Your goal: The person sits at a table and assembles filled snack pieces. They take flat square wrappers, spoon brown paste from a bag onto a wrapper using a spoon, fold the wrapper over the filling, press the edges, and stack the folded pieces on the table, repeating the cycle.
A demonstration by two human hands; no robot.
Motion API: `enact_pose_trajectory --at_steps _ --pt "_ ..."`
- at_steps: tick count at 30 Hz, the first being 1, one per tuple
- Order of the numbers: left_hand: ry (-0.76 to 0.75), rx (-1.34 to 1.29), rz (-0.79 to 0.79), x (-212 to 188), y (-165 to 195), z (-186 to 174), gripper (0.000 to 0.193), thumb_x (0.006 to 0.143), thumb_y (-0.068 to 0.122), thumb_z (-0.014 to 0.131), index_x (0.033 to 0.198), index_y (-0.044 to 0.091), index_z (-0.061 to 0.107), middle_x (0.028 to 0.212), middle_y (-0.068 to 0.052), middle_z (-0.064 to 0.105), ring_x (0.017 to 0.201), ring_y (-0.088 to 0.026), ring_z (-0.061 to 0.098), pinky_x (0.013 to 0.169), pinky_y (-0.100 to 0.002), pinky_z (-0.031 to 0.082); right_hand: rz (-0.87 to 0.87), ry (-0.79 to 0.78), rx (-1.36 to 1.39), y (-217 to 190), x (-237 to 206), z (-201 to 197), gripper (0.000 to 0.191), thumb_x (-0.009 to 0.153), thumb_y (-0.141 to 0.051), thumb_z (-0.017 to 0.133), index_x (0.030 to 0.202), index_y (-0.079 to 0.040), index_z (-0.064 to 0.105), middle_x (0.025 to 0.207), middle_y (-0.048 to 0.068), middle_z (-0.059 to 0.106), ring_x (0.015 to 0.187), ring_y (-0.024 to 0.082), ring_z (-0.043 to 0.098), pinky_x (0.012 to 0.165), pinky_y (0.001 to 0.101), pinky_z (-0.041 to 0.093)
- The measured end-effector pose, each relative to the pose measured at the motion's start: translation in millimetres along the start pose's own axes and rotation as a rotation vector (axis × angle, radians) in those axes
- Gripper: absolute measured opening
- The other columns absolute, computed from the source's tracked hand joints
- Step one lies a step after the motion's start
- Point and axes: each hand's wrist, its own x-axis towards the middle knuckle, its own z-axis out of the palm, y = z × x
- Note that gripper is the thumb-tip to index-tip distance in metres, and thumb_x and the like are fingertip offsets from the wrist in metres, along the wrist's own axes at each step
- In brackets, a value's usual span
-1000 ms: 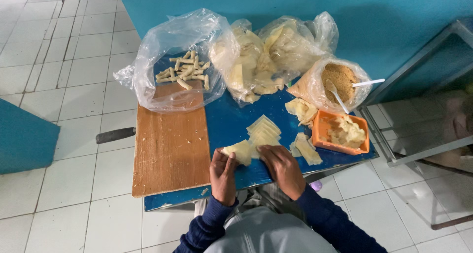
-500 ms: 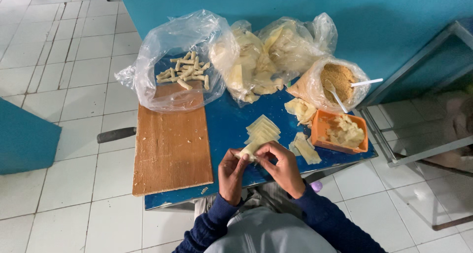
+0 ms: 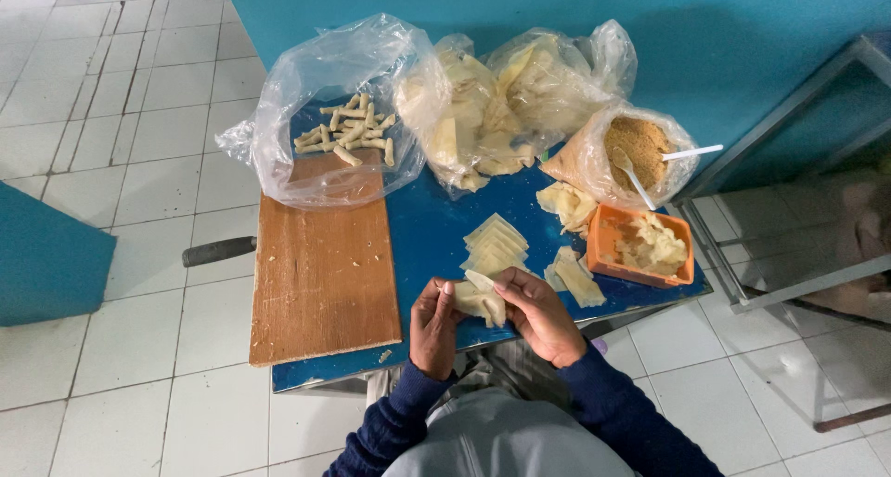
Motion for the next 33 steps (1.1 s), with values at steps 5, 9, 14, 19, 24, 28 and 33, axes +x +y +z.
enact_pose_trajectory --at_steps 5,9,14,19,24,28,33 --pt "-0.016 -0.083 0.021 0 4 2 0.026 0.11 0.027 0.05 0.1 0.004 0.058 0.095 -0.006 0.067 0.089 -0.013 0.065 0.081 -0.032 0.056 0.061 0.231 0.211 2 0 -4 0.01 0.096 -0.016 0.062 0.102 -0.009 0.063 0.092 -0.003 0.064 0.082 0.008 0.063 0.074 0.0261 0.053" --pt "0.013 -0.126 0.025 -3 9 1 0.028 0.11 0.029 0.046 0.103 0.004 0.056 0.102 -0.008 0.068 0.095 -0.016 0.066 0.085 -0.034 0.055 -0.225 0.22 0.085 -14 0 -13 0.011 0.102 -0.016 0.063 0.108 -0.007 0.063 0.096 0.0 0.064 0.083 0.009 0.062 0.075 0.0249 0.051" --pt "0.022 -0.133 0.1 -5 18 -2 0.024 0.112 0.028 0.046 0.106 0.005 0.052 0.106 -0.012 0.067 0.101 -0.021 0.068 0.092 -0.04 0.057 -0.533 0.479 -1.016 -30 1 -4 0.009 0.099 -0.008 0.066 0.106 -0.003 0.067 0.089 0.005 0.071 0.081 0.019 0.067 0.072 0.0327 0.054" --pt "0.069 -0.029 0.162 -6 25 -3 0.015 0.106 0.018 0.055 0.109 0.004 0.051 0.11 -0.015 0.069 0.105 -0.026 0.07 0.094 -0.043 0.058 -0.765 0.225 -1.346 -18 -17 24 0.01 0.09 -0.001 0.069 0.1 -0.002 0.067 0.101 0.012 0.072 0.091 0.03 0.07 0.075 0.0381 0.055" --pt "0.094 -0.034 0.173 -6 27 -5 0.015 0.105 0.014 0.056 0.112 0.002 0.051 0.112 -0.015 0.068 0.107 -0.025 0.069 0.094 -0.043 0.057 -0.836 0.152 -1.375 -12 -24 28 0.01 0.088 -0.002 0.071 0.098 -0.002 0.068 0.103 0.011 0.074 0.092 0.031 0.07 0.078 0.0405 0.055" --pt "0.081 -0.034 0.193 -6 25 -6 0.013 0.106 0.012 0.056 0.113 0.002 0.052 0.114 -0.015 0.066 0.108 -0.024 0.067 0.097 -0.043 0.056 -0.828 0.166 -1.379 -14 -25 28 0.016 0.092 -0.002 0.068 0.107 -0.002 0.071 0.104 0.012 0.075 0.092 0.03 0.07 0.078 0.0397 0.055" --pt "0.043 0.013 0.108 -9 19 -3 0.012 0.104 0.012 0.056 0.112 0.002 0.054 0.112 -0.013 0.069 0.105 -0.02 0.067 0.097 -0.038 0.055 -0.607 0.151 -1.085 -37 -28 33 0.022 0.098 -0.005 0.06 0.118 -0.004 0.069 0.11 0.008 0.075 0.097 0.025 0.075 0.081 0.0358 0.058"
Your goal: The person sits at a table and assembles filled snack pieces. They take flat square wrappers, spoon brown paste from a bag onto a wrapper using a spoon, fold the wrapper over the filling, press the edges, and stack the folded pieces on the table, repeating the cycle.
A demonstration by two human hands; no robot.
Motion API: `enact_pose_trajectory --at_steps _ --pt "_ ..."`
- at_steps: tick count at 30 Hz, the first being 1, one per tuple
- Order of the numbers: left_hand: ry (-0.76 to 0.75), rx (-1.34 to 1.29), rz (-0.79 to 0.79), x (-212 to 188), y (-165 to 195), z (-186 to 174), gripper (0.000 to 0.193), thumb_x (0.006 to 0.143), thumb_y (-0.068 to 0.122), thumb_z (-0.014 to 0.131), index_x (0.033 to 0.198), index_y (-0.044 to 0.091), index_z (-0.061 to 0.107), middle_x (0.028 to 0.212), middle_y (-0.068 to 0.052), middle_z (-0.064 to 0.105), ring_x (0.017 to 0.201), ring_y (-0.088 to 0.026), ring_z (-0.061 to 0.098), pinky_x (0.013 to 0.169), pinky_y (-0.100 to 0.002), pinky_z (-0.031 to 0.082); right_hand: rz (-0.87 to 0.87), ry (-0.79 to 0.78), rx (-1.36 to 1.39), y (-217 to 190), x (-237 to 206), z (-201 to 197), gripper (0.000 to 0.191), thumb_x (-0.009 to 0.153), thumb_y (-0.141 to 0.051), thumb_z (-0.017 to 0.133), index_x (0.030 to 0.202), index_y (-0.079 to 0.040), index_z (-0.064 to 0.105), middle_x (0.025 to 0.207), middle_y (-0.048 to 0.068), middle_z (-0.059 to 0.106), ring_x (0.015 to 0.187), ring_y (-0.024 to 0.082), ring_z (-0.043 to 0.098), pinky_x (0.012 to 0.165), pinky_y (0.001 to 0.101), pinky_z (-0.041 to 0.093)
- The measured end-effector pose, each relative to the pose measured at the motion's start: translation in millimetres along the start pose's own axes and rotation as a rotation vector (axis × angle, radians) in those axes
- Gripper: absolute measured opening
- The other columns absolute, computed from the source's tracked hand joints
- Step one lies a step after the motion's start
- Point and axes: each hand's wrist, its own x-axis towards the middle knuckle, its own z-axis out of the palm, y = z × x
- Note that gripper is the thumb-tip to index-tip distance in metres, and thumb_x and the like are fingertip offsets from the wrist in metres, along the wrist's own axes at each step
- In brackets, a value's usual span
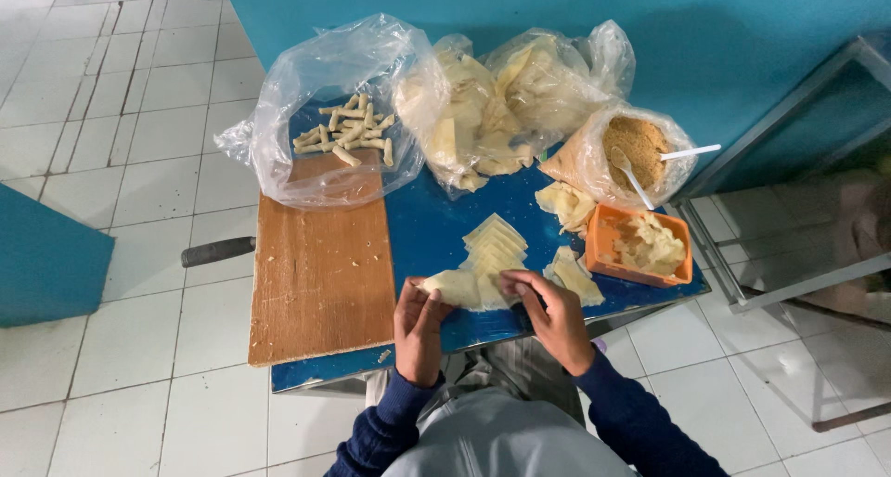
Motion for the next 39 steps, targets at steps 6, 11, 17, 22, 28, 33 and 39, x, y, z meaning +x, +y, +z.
enact_pose_trajectory --at_steps 6,11,17,22,28,33,39 --pt "-0.069 0.087 -0.033 2 -21 6 0.013 0.101 0.011 0.065 0.102 0.0 0.06 0.101 -0.007 0.071 0.093 -0.012 0.068 0.084 -0.029 0.056 -0.325 0.021 -0.202 -24 -6 12 0.032 0.084 -0.012 0.077 0.114 -0.003 0.067 0.111 0.014 0.067 0.102 0.034 0.066 0.084 0.0396 0.054" --pt "-0.041 0.183 -0.018 6 -28 2 0.012 0.099 0.009 0.071 0.101 -0.001 0.064 0.09 -0.002 0.063 0.083 -0.007 0.058 0.072 -0.026 0.051 -0.23 0.056 -0.246 -20 0 17 0.019 0.092 -0.002 0.075 0.109 -0.009 0.07 0.106 0.006 0.073 0.098 0.027 0.072 0.082 0.0362 0.057" --pt "-0.035 0.181 -0.069 7 -20 3 0.023 0.106 0.021 0.059 0.101 0.0 0.065 0.091 -0.002 0.067 0.083 -0.006 0.061 0.074 -0.023 0.053 -0.36 0.037 -0.187 -21 -4 16 0.029 0.082 -0.006 0.077 0.11 -0.003 0.068 0.105 0.012 0.072 0.094 0.031 0.071 0.078 0.0366 0.056" --pt "-0.149 0.222 -0.045 6 -14 8 0.018 0.099 0.015 0.069 0.106 0.0 0.062 0.095 -0.004 0.067 0.087 -0.009 0.063 0.075 -0.026 0.052 0.06 -0.03 0.031 5 -10 15 0.012 0.095 -0.01 0.071 0.105 -0.004 0.072 0.094 0.004 0.075 0.084 0.013 0.071 0.069 0.0292 0.055" --pt "-0.163 0.109 -0.043 6 -13 2 0.013 0.103 0.014 0.063 0.102 0.002 0.058 0.111 -0.009 0.072 0.101 -0.01 0.065 0.092 -0.026 0.053 0.458 0.005 0.881 54 -16 10 0.011 0.102 -0.013 0.066 0.105 -0.002 0.069 0.092 -0.001 0.067 0.086 0.006 0.061 0.077 0.0244 0.049" --pt "-0.112 0.072 -0.07 2 -11 -4 0.014 0.103 0.011 0.064 0.096 0.004 0.055 0.108 -0.013 0.073 0.094 -0.013 0.065 0.085 -0.029 0.054 0.466 0.157 0.895 59 -6 -7 0.012 0.105 -0.013 0.063 0.108 -0.002 0.068 0.097 0.0 0.068 0.088 0.006 0.061 0.077 0.0227 0.047" --pt "0.001 0.16 -0.004 2 -4 0 0.024 0.092 -0.002 0.071 0.094 0.007 0.049 0.106 -0.012 0.075 0.091 -0.014 0.068 0.079 -0.03 0.058 -0.011 0.159 -0.242 22 -4 4 0.016 0.092 -0.001 0.068 0.107 -0.002 0.072 0.1 0.007 0.074 0.089 0.019 0.072 0.076 0.0331 0.055"
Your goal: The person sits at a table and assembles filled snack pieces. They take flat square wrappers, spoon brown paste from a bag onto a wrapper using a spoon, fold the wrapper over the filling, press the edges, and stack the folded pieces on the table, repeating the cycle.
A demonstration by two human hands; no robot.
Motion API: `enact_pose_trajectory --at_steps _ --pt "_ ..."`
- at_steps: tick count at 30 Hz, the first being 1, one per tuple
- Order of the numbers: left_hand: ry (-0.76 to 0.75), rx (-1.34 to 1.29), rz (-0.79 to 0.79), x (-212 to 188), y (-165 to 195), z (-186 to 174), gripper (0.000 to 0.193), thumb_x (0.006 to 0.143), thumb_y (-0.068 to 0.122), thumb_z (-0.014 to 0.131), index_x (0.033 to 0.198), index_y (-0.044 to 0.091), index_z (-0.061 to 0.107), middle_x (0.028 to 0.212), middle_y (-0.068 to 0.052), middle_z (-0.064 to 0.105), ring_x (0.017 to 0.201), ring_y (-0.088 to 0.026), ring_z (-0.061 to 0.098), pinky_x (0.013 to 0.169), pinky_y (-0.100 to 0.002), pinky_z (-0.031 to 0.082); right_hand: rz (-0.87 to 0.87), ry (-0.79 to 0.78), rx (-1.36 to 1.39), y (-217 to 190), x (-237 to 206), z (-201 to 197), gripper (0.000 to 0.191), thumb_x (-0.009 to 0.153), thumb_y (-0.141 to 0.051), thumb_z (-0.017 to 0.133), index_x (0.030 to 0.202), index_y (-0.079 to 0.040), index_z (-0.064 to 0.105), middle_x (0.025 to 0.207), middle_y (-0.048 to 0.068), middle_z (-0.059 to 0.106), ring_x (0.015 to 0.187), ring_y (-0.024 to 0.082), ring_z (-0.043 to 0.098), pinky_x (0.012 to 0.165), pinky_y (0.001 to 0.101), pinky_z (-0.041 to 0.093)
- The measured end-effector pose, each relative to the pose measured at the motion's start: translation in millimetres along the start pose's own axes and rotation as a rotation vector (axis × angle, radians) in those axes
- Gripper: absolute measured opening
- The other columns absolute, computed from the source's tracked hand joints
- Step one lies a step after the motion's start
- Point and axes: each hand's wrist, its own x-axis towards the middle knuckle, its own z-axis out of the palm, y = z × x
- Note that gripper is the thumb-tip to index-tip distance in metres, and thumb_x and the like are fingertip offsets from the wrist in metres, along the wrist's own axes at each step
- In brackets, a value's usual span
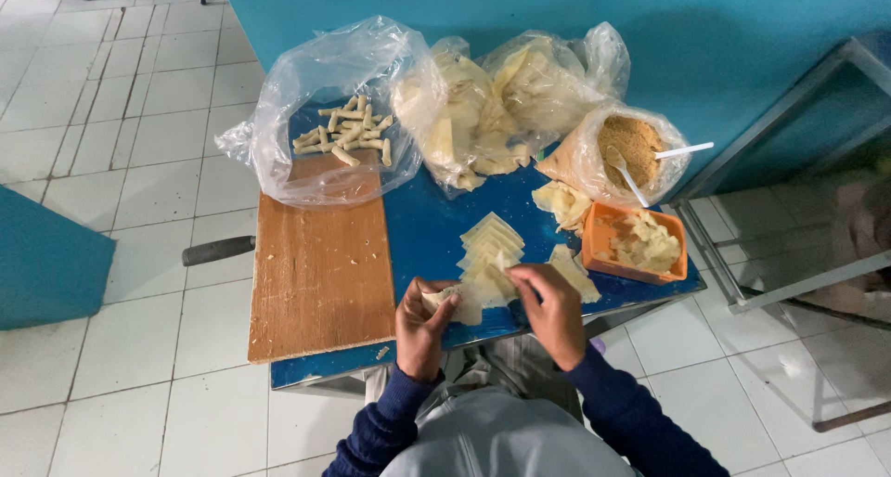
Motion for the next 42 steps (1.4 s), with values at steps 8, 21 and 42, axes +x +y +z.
enact_pose_trajectory --at_steps 8,21,42 --pt "0.094 0.138 0.127 -6 9 2 0.024 0.09 -0.008 0.069 0.1 0.006 0.053 0.109 -0.008 0.062 0.089 -0.009 0.06 0.072 -0.025 0.053 -0.354 -0.111 -0.123 -25 -23 6 0.03 0.08 0.004 0.073 0.11 -0.002 0.072 0.107 0.012 0.071 0.101 0.03 0.067 0.085 0.0403 0.055" --pt "0.019 -0.128 0.085 -13 -1 24 0.04 0.089 -0.014 0.063 0.114 0.008 0.04 0.107 -0.011 0.064 0.097 -0.016 0.069 0.079 -0.03 0.06 0.244 -0.25 0.443 -10 -27 8 0.012 0.1 -0.012 0.067 0.11 -0.005 0.067 0.088 0.0 0.065 0.072 0.006 0.053 0.063 0.0243 0.045" --pt "-0.073 1.096 0.386 -22 2 31 0.044 0.085 0.006 0.07 0.126 0.007 0.055 0.121 -0.014 0.057 0.095 -0.037 0.065 0.071 -0.043 0.053 -0.066 -0.034 -0.148 -28 -21 12 0.027 0.09 -0.01 0.074 0.112 -0.004 0.06 0.089 0.012 0.064 0.079 0.03 0.066 0.068 0.0408 0.052"
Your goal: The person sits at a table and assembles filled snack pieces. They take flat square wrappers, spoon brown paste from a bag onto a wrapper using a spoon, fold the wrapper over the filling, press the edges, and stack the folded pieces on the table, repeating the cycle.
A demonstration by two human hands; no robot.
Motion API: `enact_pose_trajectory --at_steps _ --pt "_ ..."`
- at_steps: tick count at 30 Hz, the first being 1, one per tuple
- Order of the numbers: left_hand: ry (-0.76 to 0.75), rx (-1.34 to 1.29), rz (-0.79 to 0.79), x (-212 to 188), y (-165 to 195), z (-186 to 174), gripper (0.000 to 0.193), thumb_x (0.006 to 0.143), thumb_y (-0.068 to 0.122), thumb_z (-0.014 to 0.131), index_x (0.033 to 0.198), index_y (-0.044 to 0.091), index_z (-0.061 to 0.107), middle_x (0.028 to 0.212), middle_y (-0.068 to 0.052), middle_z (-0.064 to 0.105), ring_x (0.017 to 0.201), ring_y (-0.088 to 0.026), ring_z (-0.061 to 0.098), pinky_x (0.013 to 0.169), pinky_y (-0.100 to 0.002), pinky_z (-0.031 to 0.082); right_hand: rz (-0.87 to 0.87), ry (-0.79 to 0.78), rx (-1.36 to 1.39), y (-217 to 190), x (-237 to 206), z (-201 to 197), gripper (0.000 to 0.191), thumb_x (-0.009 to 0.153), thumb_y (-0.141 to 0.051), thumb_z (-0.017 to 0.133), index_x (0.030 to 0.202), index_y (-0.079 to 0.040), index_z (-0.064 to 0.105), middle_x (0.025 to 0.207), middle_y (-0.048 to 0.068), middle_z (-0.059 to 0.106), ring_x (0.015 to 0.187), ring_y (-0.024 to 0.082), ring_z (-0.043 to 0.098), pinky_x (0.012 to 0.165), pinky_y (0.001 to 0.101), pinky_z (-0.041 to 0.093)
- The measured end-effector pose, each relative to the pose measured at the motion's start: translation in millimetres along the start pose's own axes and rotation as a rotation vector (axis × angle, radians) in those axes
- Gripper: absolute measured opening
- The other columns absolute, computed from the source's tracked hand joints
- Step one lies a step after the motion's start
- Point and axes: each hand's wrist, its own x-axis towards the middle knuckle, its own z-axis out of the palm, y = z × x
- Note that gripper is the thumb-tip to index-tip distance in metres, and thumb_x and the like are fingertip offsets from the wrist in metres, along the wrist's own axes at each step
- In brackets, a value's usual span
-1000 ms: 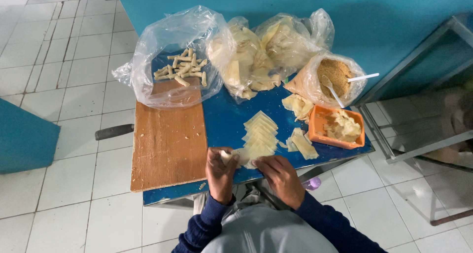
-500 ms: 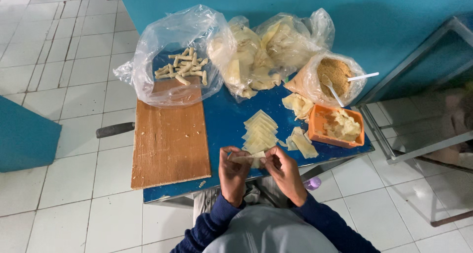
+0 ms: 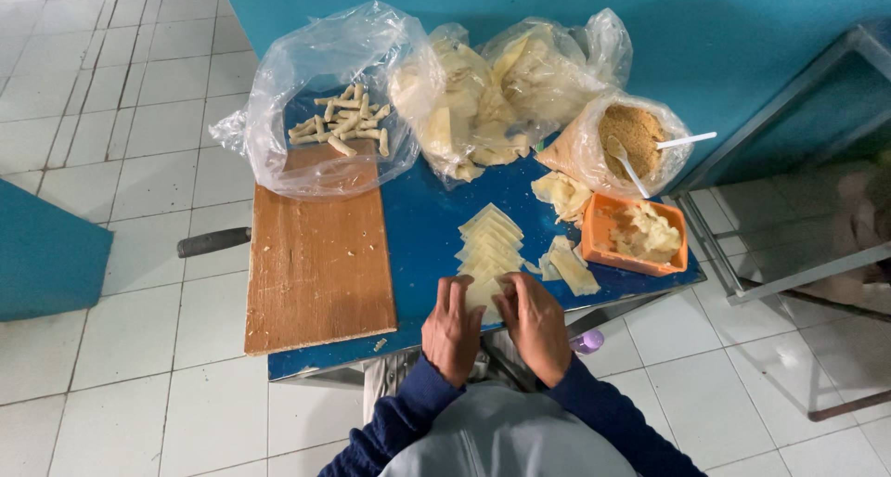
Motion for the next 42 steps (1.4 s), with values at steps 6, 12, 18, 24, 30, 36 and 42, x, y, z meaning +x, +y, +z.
enact_pose_trajectory --at_steps 6,12,18,24,30,36,42 --pt "0.023 0.273 0.286 -5 1 -9 0.028 0.083 0.008 0.064 0.11 0.011 0.071 0.127 -0.011 0.057 0.109 -0.034 0.054 0.089 -0.045 0.047 -0.046 0.002 -0.027 1 1 -4 0.03 0.089 -0.011 0.074 0.115 -0.004 0.06 0.096 0.013 0.063 0.089 0.033 0.063 0.075 0.0435 0.05" --pt "-0.003 0.224 0.227 -2 3 -13 0.021 0.083 0.008 0.067 0.102 0.016 0.072 0.124 -0.01 0.057 0.111 -0.034 0.051 0.089 -0.046 0.043 -0.073 0.054 -0.288 25 8 -40 0.027 0.083 -0.004 0.073 0.109 -0.01 0.069 0.101 0.01 0.062 0.096 0.033 0.059 0.084 0.0447 0.047" --pt "-0.005 0.119 0.209 4 5 -16 0.018 0.08 0.006 0.069 0.096 0.013 0.068 0.117 -0.01 0.057 0.107 -0.035 0.05 0.089 -0.046 0.042 -0.1 0.093 -0.353 52 21 -49 0.01 0.088 -0.008 0.075 0.097 -0.012 0.071 0.098 0.007 0.061 0.098 0.033 0.059 0.086 0.046 0.046" --pt "0.029 0.1 0.23 10 8 -22 0.017 0.082 0.006 0.071 0.098 0.01 0.067 0.11 -0.01 0.059 0.104 -0.033 0.051 0.09 -0.047 0.041 0.172 0.109 0.108 68 30 -68 0.009 0.098 -0.01 0.068 0.107 -0.007 0.07 0.101 0.004 0.071 0.089 0.017 0.067 0.08 0.0291 0.052" --pt "0.072 0.027 0.21 12 12 -30 0.019 0.084 0.002 0.069 0.101 0.008 0.067 0.106 -0.01 0.062 0.101 -0.034 0.053 0.089 -0.045 0.044 0.463 -0.039 0.739 90 26 -64 0.019 0.104 -0.014 0.061 0.113 0.0 0.069 0.097 0.0 0.069 0.085 0.006 0.061 0.078 0.0225 0.051" --pt "0.057 -0.025 0.142 6 6 -36 0.023 0.085 -0.003 0.064 0.106 0.005 0.067 0.106 -0.014 0.062 0.1 -0.035 0.056 0.087 -0.045 0.047 0.466 -0.143 0.722 70 5 -35 0.019 0.102 -0.013 0.064 0.113 0.001 0.072 0.088 0.0 0.067 0.08 0.006 0.059 0.073 0.023 0.05" --pt "0.032 -0.167 0.143 2 3 -36 0.034 0.086 -0.002 0.066 0.119 0.0 0.064 0.122 -0.016 0.064 0.109 -0.036 0.062 0.089 -0.044 0.053 0.328 -0.259 0.539 32 4 -34 0.019 0.1 -0.013 0.064 0.111 -0.001 0.074 0.084 -0.003 0.067 0.076 0.003 0.056 0.068 0.0201 0.047"
